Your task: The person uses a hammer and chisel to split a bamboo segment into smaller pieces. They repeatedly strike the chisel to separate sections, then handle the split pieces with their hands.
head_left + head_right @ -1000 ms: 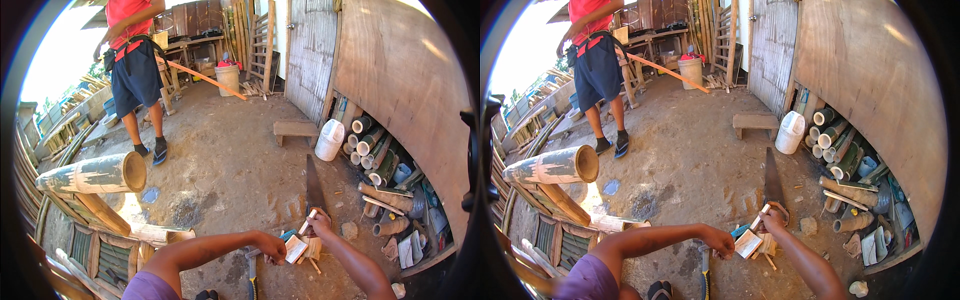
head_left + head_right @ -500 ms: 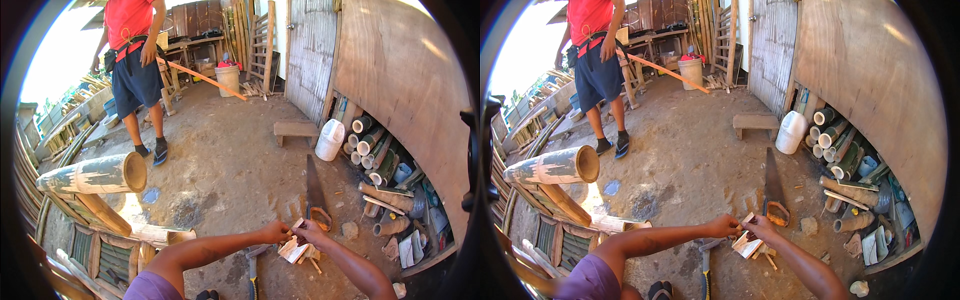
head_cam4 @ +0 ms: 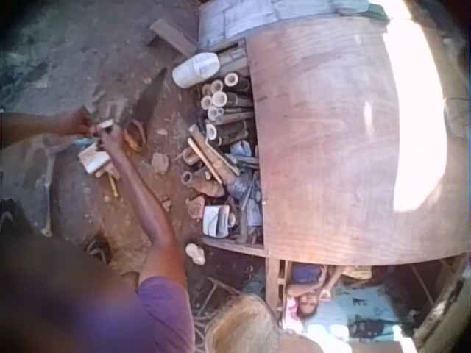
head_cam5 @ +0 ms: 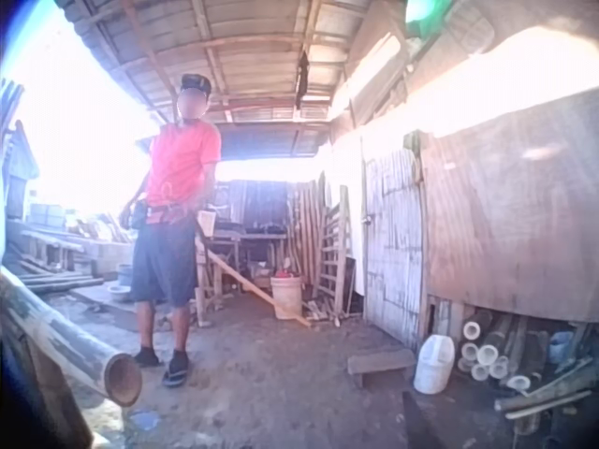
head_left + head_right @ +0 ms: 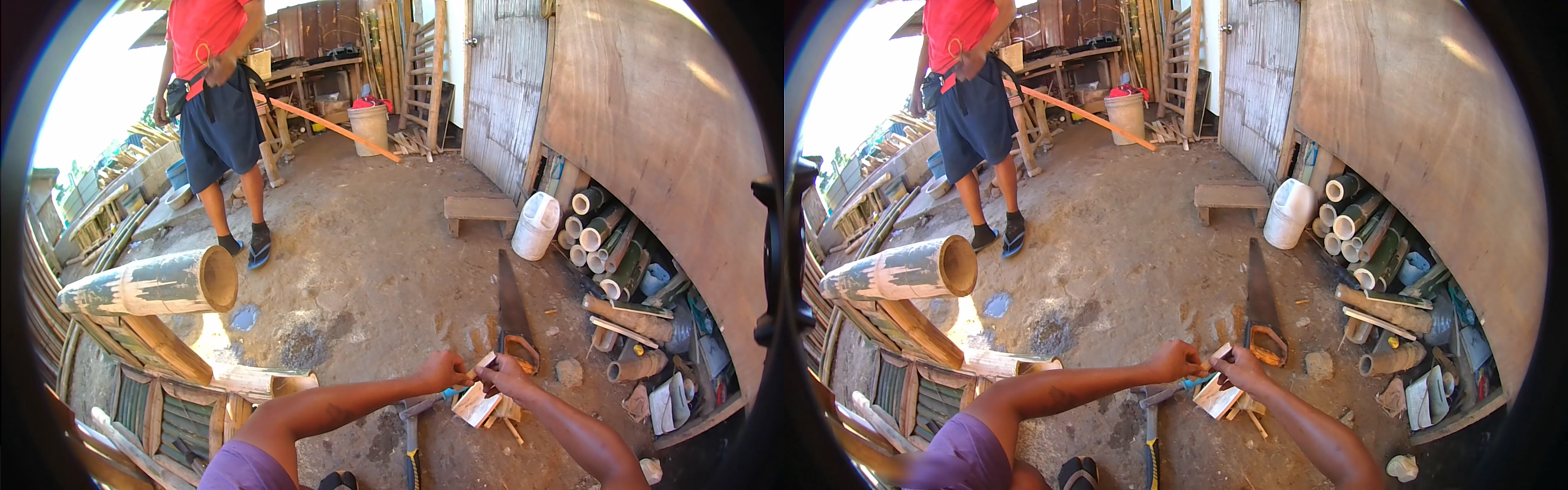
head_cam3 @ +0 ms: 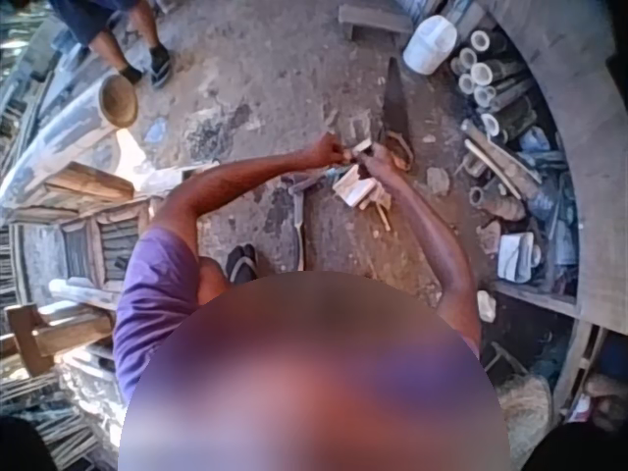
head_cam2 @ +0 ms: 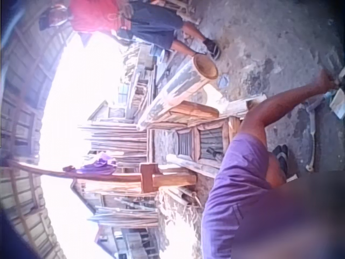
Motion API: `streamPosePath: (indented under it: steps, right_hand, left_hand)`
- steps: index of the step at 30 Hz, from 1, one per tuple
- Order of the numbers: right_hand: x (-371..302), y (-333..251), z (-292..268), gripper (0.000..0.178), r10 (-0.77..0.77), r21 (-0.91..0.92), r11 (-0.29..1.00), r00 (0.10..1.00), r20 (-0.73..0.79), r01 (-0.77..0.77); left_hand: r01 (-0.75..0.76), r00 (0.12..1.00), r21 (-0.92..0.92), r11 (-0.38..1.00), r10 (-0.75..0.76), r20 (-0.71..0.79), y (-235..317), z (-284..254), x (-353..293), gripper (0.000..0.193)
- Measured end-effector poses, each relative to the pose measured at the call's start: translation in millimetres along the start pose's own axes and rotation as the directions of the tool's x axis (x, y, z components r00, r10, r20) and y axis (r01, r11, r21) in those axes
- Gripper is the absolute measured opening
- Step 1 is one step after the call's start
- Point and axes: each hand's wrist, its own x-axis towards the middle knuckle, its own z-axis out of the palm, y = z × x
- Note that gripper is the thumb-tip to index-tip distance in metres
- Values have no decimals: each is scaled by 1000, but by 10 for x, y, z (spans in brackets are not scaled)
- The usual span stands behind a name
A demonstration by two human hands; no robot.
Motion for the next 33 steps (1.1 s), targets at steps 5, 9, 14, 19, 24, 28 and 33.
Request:
streamPosePath:
  steps: [5,9,14,19,24,28,33]
  right_hand:
    - [9,112,12,24,-107,-198,973,993,53,115]
    - [-7,143,-24,23,-40,-123,991,995,88,51]
    - [-45,110,-54,22,-61,-29,998,996,61,63]
    - [-47,99,-47,21,-115,-7,993,993,18,115]
    - [-17,109,-32,21,-140,19,990,990,-6,140]
    - [-19,85,-35,21,-147,60,987,989,-18,147]
    - [-47,39,-58,18,-193,128,972,980,-37,197]
  left_hand:
    - [-64,970,280,958,-6,242,69,-57,-54,27]
    - [-201,960,221,954,146,240,-37,36,-88,23]
    - [-172,943,37,984,153,295,-148,72,-9,25]
    - [-36,929,-45,998,50,366,-141,59,3,27]
    - [-57,951,-45,997,68,302,-185,45,0,28]
    - [171,911,-308,936,-31,411,-244,-6,5,33]
    - [384,864,-499,777,-112,491,-282,-84,-19,38]
